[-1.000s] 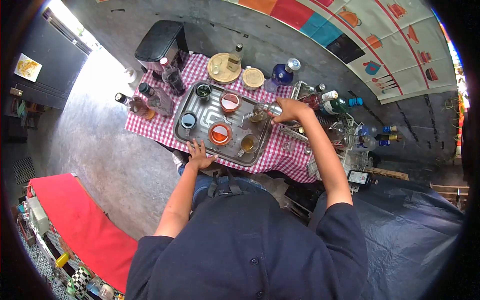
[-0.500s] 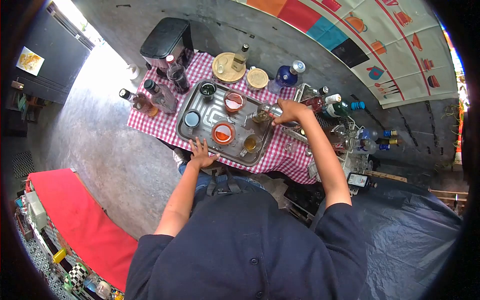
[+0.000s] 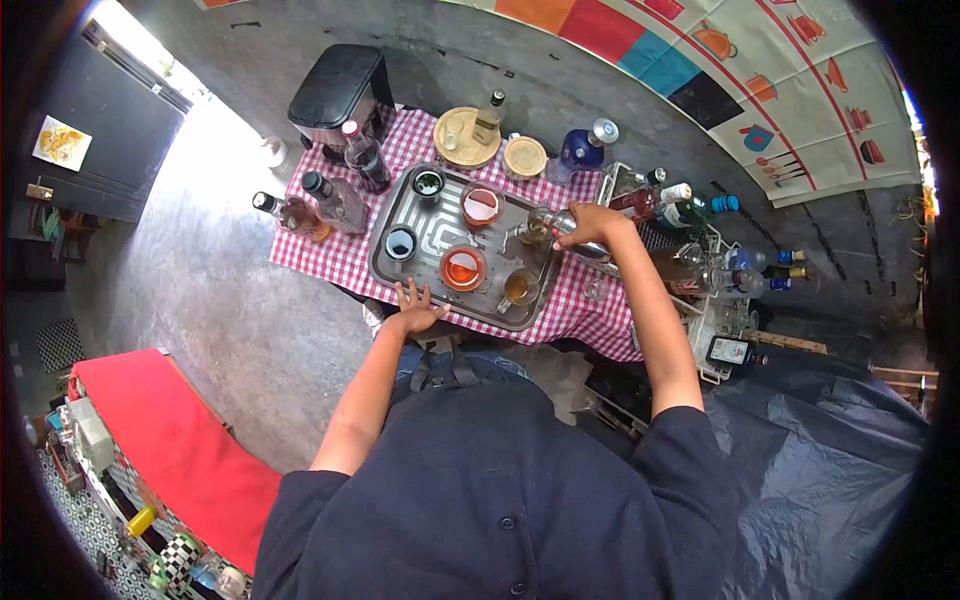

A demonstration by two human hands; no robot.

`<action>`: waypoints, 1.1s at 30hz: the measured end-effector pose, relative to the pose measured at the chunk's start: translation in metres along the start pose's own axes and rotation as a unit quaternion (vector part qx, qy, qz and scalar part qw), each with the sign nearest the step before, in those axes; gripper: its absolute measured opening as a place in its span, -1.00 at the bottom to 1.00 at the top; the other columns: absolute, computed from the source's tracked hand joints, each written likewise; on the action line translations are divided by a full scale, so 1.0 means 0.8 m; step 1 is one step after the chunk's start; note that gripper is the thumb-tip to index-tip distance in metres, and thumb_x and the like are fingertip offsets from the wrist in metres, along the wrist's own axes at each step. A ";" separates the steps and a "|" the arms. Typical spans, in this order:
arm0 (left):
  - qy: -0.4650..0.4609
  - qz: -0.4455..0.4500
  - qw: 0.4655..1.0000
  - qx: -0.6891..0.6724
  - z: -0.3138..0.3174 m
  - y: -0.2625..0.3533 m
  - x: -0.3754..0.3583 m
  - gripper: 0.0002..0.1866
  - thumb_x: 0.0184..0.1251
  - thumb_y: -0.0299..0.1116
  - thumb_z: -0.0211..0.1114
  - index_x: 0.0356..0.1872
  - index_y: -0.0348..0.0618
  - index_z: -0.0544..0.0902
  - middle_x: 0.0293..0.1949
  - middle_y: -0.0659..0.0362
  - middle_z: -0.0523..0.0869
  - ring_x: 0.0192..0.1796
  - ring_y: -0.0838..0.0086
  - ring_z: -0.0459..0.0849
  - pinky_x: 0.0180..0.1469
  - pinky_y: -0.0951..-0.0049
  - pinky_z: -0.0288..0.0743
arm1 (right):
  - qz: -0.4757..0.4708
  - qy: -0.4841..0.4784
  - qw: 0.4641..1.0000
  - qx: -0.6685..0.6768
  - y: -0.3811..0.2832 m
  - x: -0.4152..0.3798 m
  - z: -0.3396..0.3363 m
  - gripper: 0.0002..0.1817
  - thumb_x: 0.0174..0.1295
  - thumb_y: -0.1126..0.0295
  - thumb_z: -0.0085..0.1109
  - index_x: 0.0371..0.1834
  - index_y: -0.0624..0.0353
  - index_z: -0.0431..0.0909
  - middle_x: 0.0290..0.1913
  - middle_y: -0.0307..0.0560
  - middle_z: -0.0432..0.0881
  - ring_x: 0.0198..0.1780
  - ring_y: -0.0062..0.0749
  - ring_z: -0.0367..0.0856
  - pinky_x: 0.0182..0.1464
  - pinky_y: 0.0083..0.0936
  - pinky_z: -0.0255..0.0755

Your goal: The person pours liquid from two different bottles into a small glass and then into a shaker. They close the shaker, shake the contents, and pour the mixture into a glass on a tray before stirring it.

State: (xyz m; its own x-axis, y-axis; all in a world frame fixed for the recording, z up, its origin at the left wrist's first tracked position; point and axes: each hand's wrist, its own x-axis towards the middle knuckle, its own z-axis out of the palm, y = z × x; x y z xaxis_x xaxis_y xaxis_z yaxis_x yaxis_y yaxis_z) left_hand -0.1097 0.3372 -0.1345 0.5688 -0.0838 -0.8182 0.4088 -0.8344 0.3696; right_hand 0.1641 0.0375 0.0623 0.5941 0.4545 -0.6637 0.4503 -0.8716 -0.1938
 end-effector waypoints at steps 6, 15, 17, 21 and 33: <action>-0.040 0.029 0.999 -0.017 -0.017 -0.012 -0.004 0.04 0.35 0.51 -0.18 0.62 -0.06 -0.06 0.58 -0.19 -0.50 0.54 -0.25 -0.70 0.54 -0.17 -0.59 | 0.020 -0.010 0.999 0.032 0.005 0.003 0.012 0.12 -0.19 -0.22 0.57 0.32 0.37 0.32 0.21 0.37 0.55 0.25 0.13 0.56 0.27 -0.14 0.43; -0.068 0.059 0.996 -0.006 -0.038 -0.023 -0.013 -0.03 0.40 0.48 -0.23 0.62 0.00 -0.01 0.59 -0.18 -0.46 0.57 -0.24 -0.60 0.56 -0.15 -0.51 | 0.098 -0.022 0.995 -0.028 -0.031 -0.023 -0.001 0.09 -0.12 -0.03 0.62 0.43 0.17 0.19 0.36 0.26 0.40 0.36 0.13 0.44 0.33 -0.10 0.39; -0.084 0.065 0.994 0.000 -0.047 -0.020 -0.016 -0.02 0.38 0.50 -0.26 0.62 0.00 -0.01 0.59 -0.20 -0.46 0.57 -0.23 -0.59 0.56 -0.15 -0.49 | 0.095 -0.016 0.994 -0.049 -0.031 -0.024 0.001 0.08 -0.12 0.01 0.62 0.44 0.15 0.18 0.36 0.24 0.38 0.35 0.17 0.44 0.33 -0.09 0.39; -0.118 0.070 0.991 -0.005 -0.056 -0.021 -0.012 -0.01 0.38 0.50 -0.26 0.62 -0.01 -0.02 0.59 -0.19 -0.47 0.58 -0.20 -0.61 0.56 -0.16 -0.49 | 0.107 -0.009 0.992 -0.073 -0.033 -0.024 0.007 0.07 -0.10 0.11 0.62 0.46 0.13 0.14 0.40 0.23 0.33 0.39 0.19 0.39 0.36 -0.04 0.35; -0.154 0.109 0.982 0.018 -0.079 -0.023 -0.027 -0.08 0.41 0.48 -0.38 0.61 0.08 0.02 0.62 -0.10 -0.36 0.59 -0.13 -0.63 0.56 -0.12 -0.59 | 0.135 0.002 0.986 -0.101 -0.048 -0.005 0.020 -0.09 -0.01 0.22 0.44 0.42 0.20 0.17 0.34 0.26 0.39 0.36 0.15 0.42 0.34 -0.03 0.34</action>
State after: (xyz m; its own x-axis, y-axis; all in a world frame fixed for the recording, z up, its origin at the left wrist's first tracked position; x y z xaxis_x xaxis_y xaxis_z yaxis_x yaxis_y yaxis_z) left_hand -0.0843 0.3886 -0.0959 0.3942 -0.4187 -0.8181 0.2729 -0.7967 0.5392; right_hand 0.1336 0.0660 0.0606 0.7129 0.2115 -0.6687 0.3984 -0.9068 0.1379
